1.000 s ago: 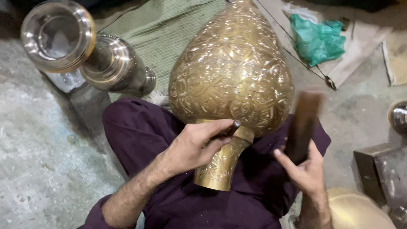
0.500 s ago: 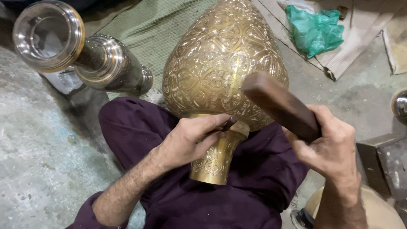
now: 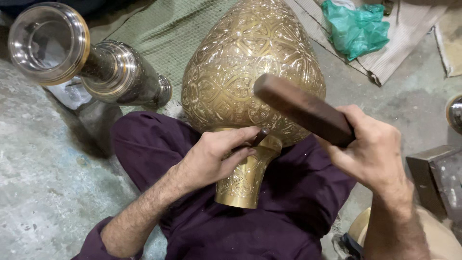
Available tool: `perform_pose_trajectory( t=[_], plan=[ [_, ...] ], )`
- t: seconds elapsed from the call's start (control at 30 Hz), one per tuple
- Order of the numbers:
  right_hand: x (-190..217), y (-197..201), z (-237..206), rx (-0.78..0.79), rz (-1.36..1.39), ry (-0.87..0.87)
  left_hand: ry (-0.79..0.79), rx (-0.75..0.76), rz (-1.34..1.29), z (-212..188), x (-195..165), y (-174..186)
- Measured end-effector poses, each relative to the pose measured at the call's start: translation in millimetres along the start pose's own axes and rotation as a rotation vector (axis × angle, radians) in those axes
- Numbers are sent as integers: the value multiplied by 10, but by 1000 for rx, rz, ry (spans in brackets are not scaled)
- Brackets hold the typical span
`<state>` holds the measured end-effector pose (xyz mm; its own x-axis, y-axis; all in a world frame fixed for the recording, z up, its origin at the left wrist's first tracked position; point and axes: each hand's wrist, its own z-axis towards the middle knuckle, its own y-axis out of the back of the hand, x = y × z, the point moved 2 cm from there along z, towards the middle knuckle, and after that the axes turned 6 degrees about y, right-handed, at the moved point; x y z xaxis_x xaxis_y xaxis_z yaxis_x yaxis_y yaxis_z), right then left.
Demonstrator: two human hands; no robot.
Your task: The person sits on the floor with a large engraved brass vessel on their lap. They hold a small punch against the brass neck with one hand and strike it with a wooden mallet in the other hand, working around the neck to deepen the engraved pattern, repositioning the punch repeatedly.
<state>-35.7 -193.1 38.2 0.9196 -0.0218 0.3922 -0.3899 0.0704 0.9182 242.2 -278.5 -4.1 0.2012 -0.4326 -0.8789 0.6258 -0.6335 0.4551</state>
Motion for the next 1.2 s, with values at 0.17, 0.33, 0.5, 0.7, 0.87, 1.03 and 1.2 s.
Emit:
perform_pose_trajectory(
  t=[0.17, 0.33, 0.5, 0.7, 0.87, 1.03, 1.2],
  plan=[
    [64, 138, 33, 30, -134, 206, 75, 59, -17, 16, -16, 13],
    [40, 82, -2, -9, 25, 170, 80, 87, -4, 112, -67, 50],
    [-61, -47, -96, -45, 224, 80, 59, 130, -20, 193, -136, 66],
    [-146, -170, -296, -114, 340, 22, 23, 251, 16, 314, -154, 78],
    [-153, -297, -446, -196, 346, -64, 32, 325, 43, 378, -133, 91],
    [-151, -365, -561, -195, 342, -91, 3, 409, 71, 431, -130, 85],
    [-140, -420, -662, -221, 388, -146, -37, 480, 67, 490, -129, 130]
  ],
)
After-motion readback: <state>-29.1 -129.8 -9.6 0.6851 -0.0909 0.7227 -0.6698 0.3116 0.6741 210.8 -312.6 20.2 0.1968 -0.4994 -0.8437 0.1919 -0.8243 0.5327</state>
